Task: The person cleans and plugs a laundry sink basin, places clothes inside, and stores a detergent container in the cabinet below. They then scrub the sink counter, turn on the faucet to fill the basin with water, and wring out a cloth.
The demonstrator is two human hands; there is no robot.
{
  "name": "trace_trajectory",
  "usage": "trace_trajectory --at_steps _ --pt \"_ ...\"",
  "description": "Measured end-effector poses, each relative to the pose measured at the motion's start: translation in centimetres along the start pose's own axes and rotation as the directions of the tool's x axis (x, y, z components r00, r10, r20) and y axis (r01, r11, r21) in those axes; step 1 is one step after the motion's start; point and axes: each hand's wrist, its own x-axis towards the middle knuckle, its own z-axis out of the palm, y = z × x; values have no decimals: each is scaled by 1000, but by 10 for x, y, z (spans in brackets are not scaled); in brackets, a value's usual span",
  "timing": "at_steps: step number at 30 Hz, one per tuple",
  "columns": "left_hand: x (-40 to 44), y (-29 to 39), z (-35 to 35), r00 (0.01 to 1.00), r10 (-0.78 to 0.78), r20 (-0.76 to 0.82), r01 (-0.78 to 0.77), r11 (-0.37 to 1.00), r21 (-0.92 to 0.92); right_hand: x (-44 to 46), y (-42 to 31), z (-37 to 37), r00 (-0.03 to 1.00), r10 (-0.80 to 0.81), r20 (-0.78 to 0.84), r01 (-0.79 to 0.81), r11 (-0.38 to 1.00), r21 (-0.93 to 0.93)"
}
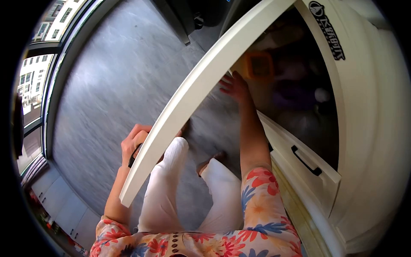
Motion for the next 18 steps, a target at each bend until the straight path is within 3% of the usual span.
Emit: trace_trajectory --at_steps 1,3,6,8,10,11,13,14,16,18 --pt "-2 2 4 1000 -8 2 8 1000 -3 -24 7 25 953 64 -297 -97 990 -100" --pt "-8 5 11 998 -43 42 43 999 -6 -77 36 25 927 80 -365 -167 962 -214" --pt "-20 23 24 988 41 148 -47 998 41 -196 76 48 841 120 -527 -327 890 -319" --pt "-30 47 43 971 95 221 -124 985 123 -277 97 43 726 177 -664 -480 822 -306" --pt "-38 80 51 935 158 316 -169 986 7 -358 106 56 619 178 -765 -607 726 -323" --pt "-39 99 56 907 256 333 -269 963 -7 -393 102 81 561 153 -813 -658 679 -326" --pt "-45 133 72 878 219 426 -261 964 42 -457 105 96 471 160 -867 -717 642 -271" --pt "-40 149 78 851 227 474 -261 965 7 -485 105 104 468 160 -869 -700 667 -254" --pt "-22 179 107 840 363 404 -340 931 -130 -522 88 119 479 138 -867 -666 700 -257" --pt "-4 184 126 819 295 492 -288 953 -92 -533 95 139 511 87 -855 -593 756 -277"
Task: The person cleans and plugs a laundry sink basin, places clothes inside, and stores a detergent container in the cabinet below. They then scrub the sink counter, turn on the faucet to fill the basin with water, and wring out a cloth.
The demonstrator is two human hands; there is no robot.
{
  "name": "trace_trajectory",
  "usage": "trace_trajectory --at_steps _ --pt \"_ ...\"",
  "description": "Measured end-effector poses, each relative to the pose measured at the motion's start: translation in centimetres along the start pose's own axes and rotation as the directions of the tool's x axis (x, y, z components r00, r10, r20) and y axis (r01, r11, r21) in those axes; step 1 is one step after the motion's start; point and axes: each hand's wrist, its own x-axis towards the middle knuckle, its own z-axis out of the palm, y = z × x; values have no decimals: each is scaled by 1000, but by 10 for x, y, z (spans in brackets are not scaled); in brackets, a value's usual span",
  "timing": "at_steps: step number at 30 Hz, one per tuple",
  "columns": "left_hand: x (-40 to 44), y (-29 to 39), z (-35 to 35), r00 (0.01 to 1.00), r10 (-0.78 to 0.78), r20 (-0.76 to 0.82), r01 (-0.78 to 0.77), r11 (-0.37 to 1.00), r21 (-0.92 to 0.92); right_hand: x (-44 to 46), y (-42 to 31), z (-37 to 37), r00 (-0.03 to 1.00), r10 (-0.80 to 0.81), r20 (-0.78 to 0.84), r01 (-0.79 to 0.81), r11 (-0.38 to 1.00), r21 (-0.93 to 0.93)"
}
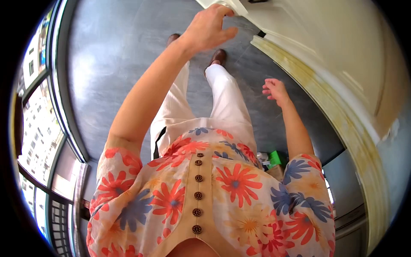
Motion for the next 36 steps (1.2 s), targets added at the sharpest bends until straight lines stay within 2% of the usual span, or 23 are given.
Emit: trace_trajectory --at_steps 4,5,7,8,9,10,11,12,13,14,16,18,20,21,22,23,24,26,28,30,32,34,36 --pt "50 -1 -8 986 -128 109 122 990 65 -15 -24 10 990 -143 4 142 981 129" --pt "61 -8 -3 964 -193 181 188 981 45 -22 -21 12 984 -175 -5 175 977 122" --pt "77 -15 -3 961 -265 73 257 961 106 -37 -29 15 966 -255 -45 258 961 95" --pt "85 -8 -5 958 -255 130 242 964 108 -54 -31 13 952 -303 -34 304 953 4" --pt "92 5 -7 955 -230 188 214 972 101 -64 -26 11 896 -441 -41 439 897 -52" --pt "92 9 -3 976 -194 95 200 978 -60 -68 -13 9 810 -584 -50 579 811 -86" --pt "99 -5 4 963 -226 147 235 971 -46 -101 -27 8 840 -539 -65 524 836 -160" --pt "101 -11 4 974 -185 134 191 981 -34 -125 -39 9 795 -599 -93 586 799 -133" --pt "101 -15 4 954 -264 145 279 955 -100 -147 -49 7 745 -658 -113 649 753 -105" --pt "106 -28 12 974 -203 96 215 967 -138 -175 -62 -3 696 -689 -200 683 722 -113" --pt "108 -34 14 979 -180 96 190 976 -104 -234 -90 -17 583 -736 -345 748 652 -126" --pt "106 -36 16 960 -210 183 195 976 97 -273 -104 -40 352 -702 -619 827 543 -145" --pt "102 -13 -3 936 -239 259 133 920 369 -305 -136 -65 150 -613 -775 681 633 -369" --pt "99 -12 -12 916 -153 370 -28 897 440 -304 -149 -83 28 -633 -774 619 619 -484" --pt "88 -23 -21 936 24 352 -153 926 344 -298 -160 -100 -95 -649 -755 549 598 -584" --pt "84 -34 -28 920 109 377 -257 893 368 -286 -157 -117 -84 -627 -774 439 674 -594" --pt "77 -11 -52 867 -93 490 -59 956 286 -269 -155 -136 -80 -603 -793 329 735 -592" --pt "59 5 -86 852 37 523 -184 955 232 -243 -148 -154 -21 -656 -754 86 750 -656" --pt "46 35 -121 811 48 583 -216 950 223 -222 -137 -171 -30 -618 -785 61 783 -619" --pt "40 63 -160 806 18 591 -128 981 145 -216 -152 -160 21 -637 -771 351 726 -591" --pt "31 95 -194 767 173 618 -166 984 -69 -224 -191 -114 107 -647 -755 606 644 -466" --pt "31 137 -217 756 322 571 -126 926 -355 -250 -247 -63 227 -695 -682 829 506 -239" --pt "41 172 -228 814 287 504 45 835 -548 -262 -301 -12 310 -792 -526 928 373 -15"
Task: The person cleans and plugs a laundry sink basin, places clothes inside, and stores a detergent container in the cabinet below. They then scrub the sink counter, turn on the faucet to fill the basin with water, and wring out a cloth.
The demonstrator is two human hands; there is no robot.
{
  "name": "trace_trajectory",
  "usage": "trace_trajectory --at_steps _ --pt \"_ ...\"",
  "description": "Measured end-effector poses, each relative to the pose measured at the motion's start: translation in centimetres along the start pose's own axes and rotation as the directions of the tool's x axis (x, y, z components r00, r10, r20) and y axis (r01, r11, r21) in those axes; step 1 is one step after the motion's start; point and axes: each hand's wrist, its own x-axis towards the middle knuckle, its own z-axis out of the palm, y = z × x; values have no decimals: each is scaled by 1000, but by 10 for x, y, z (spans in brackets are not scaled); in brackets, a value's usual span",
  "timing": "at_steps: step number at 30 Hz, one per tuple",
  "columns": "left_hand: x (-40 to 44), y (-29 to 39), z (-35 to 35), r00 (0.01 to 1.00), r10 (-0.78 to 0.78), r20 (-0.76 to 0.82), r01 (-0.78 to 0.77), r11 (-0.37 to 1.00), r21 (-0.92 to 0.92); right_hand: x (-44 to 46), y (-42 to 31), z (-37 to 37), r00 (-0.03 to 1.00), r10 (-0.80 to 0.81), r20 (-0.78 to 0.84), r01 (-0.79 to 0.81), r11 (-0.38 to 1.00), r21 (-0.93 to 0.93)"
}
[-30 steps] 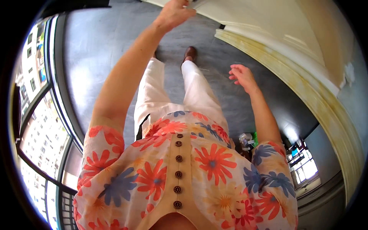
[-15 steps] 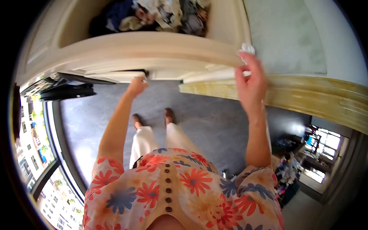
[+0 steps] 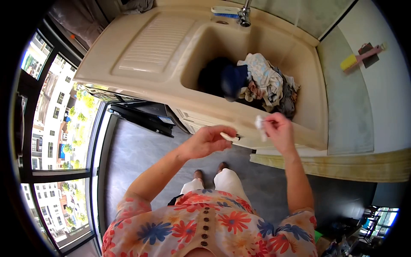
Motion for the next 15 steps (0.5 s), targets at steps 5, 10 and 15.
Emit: trace_trajectory --at_steps 5,10,15 --pt "31 29 -43 962 102 -254 -129 987 -91 39 -53 75 957 -163 238 97 959 267" --pt "36 56 -106 875 169 -454 -108 982 157 81 -65 113 915 -319 249 227 914 336" --pt "21 92 -277 488 462 -741 5 847 532 102 -53 81 906 -410 103 422 890 -174"
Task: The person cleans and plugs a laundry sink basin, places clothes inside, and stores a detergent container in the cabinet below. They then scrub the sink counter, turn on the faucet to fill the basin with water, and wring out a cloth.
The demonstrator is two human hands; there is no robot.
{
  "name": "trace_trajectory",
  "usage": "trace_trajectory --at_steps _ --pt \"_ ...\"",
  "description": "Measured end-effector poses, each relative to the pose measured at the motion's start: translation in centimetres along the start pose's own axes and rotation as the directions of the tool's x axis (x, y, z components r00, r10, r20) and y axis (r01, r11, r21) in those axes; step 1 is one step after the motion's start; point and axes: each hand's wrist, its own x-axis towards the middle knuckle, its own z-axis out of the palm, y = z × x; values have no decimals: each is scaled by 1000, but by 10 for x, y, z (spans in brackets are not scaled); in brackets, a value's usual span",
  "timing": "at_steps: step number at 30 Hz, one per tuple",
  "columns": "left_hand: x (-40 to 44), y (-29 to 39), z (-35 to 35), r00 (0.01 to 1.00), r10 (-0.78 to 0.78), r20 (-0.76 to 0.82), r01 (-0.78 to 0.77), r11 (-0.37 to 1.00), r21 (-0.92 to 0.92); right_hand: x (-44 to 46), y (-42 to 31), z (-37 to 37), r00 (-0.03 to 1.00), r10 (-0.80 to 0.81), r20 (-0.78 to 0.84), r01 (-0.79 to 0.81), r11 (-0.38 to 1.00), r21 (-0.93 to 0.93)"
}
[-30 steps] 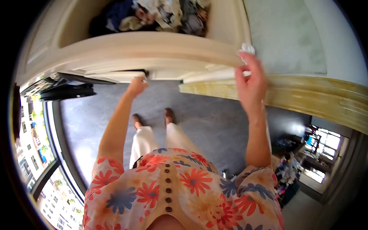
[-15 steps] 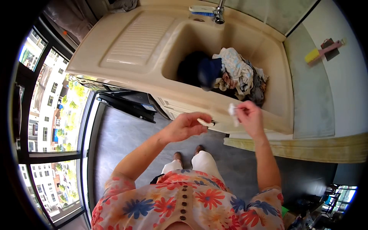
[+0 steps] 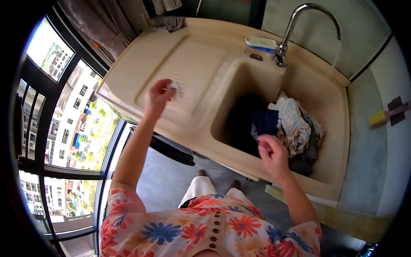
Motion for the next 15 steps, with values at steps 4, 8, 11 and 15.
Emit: trace_trajectory --at_steps 4,8,11,15 --pt "129 -49 -70 962 31 -270 61 944 325 -42 38 -24 951 192 -243 -249 941 -229" --pt "245 -74 -61 948 188 -256 -4 813 582 -75 21 -13 884 287 -370 -456 706 -542" --pt "323 -109 -21 930 333 -154 -121 675 728 -82 15 8 933 112 -342 -346 541 -767" --pt "373 -149 45 904 427 0 -208 440 874 -79 5 12 872 259 -415 -486 563 -669"
